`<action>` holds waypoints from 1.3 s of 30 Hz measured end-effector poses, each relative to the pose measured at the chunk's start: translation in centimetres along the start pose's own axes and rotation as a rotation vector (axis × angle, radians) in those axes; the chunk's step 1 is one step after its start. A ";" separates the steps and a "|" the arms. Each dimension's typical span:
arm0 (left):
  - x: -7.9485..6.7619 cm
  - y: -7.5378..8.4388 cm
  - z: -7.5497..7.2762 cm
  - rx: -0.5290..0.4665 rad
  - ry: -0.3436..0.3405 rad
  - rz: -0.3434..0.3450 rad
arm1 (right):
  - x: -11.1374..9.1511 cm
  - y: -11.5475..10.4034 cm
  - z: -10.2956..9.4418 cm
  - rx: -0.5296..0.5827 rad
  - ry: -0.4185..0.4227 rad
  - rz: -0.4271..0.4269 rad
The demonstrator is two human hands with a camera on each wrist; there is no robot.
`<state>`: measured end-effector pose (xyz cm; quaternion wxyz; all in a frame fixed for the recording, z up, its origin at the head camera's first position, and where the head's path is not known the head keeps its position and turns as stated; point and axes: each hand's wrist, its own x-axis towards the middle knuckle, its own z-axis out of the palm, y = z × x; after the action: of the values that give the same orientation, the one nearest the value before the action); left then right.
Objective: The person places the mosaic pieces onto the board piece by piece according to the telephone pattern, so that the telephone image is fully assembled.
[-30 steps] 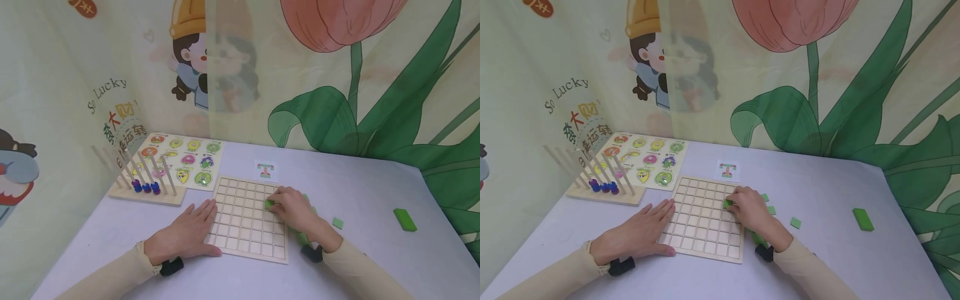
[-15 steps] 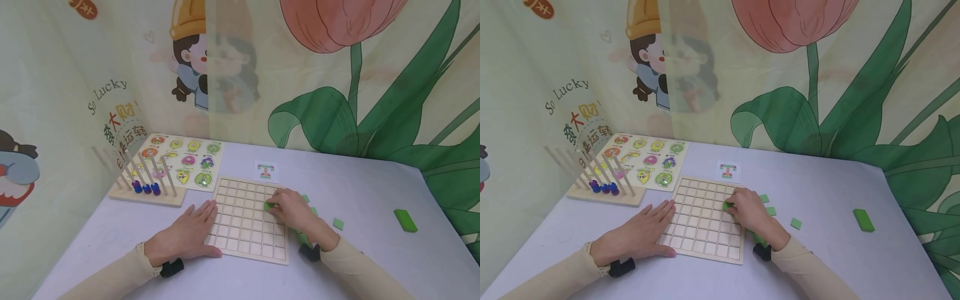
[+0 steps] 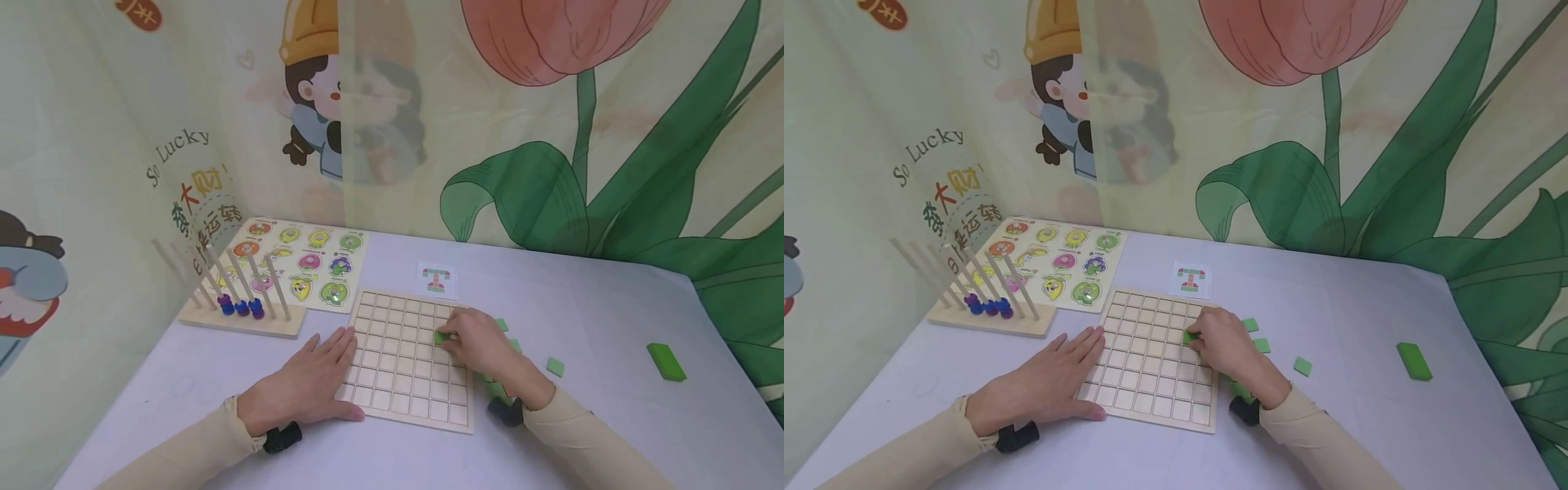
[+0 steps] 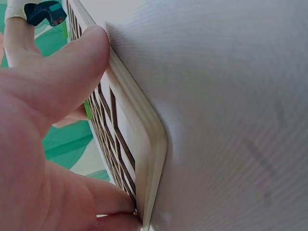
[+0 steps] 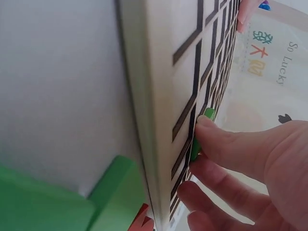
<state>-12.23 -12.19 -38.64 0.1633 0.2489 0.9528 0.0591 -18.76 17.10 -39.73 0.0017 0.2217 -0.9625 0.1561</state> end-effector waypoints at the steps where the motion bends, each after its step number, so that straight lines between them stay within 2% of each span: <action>1: 0.0 0.0 0.0 -0.001 -0.002 -0.003 | 0.0 0.0 0.0 -0.004 0.000 0.004; 7: 0.1 0.1 0.0 -0.001 -0.016 -0.010 | 0.0 -0.1 0.0 -0.020 -0.003 0.011; 16: 0.1 0.0 0.0 0.004 -0.016 -0.003 | -0.2 0.3 0.1 0.036 -0.019 0.045; 22: 0.1 0.1 -0.1 0.005 -0.010 -0.001 | -0.6 0.6 -0.2 0.057 0.022 0.013; 25: 0.1 0.1 -0.1 0.004 -0.012 -0.002 | -1.0 1.0 -0.7 0.065 0.054 0.022; 31: 0.2 0.1 0.0 0.009 -0.017 -0.007 | -2.7 2.7 -1.8 0.010 0.082 0.124; 36: 0.1 0.1 0.0 0.011 -0.014 -0.002 | -4.6 4.1 -2.4 0.001 0.074 0.221; 39: 0.1 0.1 -0.1 0.009 -0.009 0.006 | -5.4 4.7 -2.4 -0.009 0.062 0.248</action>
<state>-12.27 -12.10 -38.58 0.1665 0.2527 0.9516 0.0539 -16.01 24.12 -39.27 0.0131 0.0961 -0.9828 0.1574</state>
